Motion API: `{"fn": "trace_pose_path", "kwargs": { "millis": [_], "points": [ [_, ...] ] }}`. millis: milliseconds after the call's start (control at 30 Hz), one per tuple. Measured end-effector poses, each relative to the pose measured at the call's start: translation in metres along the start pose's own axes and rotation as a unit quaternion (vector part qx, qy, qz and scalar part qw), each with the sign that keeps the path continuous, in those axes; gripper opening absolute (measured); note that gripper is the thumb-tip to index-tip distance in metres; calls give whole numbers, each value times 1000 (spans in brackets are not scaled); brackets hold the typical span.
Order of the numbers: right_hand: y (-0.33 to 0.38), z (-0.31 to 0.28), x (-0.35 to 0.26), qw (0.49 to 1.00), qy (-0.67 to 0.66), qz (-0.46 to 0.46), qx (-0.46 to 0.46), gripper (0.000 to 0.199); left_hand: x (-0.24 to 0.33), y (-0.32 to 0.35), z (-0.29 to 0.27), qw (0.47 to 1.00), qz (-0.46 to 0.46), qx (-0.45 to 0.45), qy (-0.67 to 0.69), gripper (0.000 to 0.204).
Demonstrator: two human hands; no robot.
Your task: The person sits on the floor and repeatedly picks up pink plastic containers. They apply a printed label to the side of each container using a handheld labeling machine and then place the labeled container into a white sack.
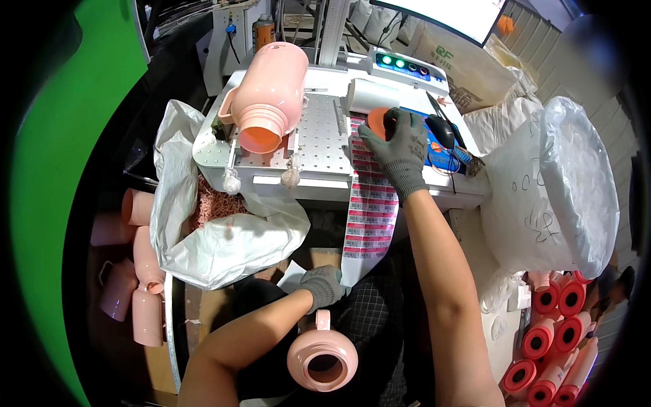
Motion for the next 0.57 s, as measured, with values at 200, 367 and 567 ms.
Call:
{"fn": "trace_pose_path", "kwargs": {
  "millis": [200,367,567],
  "points": [
    [44,-46,6,986,-92,-84,108,73,-4,-29,-23,971,144,171,90,77],
    [225,-97,30,963,-264,-18,41,59,29,-19,-102,864,234,236,378,77],
    [405,-103,75,945,-267,173,-80,54,50,-14,-157,898,170,374,158,76]
  ]
}}
Point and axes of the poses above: each hand's wrist, its own y-axis away from the middle knuckle, its own z-axis out of the palm, x = y × z, the point moved 6 cm from there along -y, towards the middle knuckle, and after that the axes turned 3 degrees about -y, right-handed, at the moved point
